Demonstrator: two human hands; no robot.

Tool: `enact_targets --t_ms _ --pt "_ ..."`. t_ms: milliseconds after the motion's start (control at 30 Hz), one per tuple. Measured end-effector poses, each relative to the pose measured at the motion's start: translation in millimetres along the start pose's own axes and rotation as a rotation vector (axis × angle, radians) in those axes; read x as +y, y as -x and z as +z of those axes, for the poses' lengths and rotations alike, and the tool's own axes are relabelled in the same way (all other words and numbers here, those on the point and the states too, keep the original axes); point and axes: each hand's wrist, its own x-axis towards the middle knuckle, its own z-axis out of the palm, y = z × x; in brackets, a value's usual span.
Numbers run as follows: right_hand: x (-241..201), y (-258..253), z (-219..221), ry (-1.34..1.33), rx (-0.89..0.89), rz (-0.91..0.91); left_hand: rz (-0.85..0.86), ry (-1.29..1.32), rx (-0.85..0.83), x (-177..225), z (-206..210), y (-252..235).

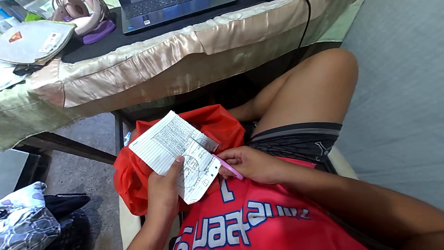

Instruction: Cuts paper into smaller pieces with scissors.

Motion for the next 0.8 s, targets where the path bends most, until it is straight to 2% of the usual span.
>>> enact_targets --t_ms 167,500,800 --pt "0.1 -1.2 -1.4 -0.007 -0.02 -0.001 0.016 -0.031 -0.012 0.6 -2.0 -1.4" --pt "0.3 -2.4 -2.1 -0.034 -0.037 -0.023 -0.183 0.031 -0.042 11.4 -3.0 -5.4" --pt "-1.1 -2.8 2.6 -0.045 -0.006 -0.033 -0.079 0.022 -0.038 6.9 0.2 -0.8"
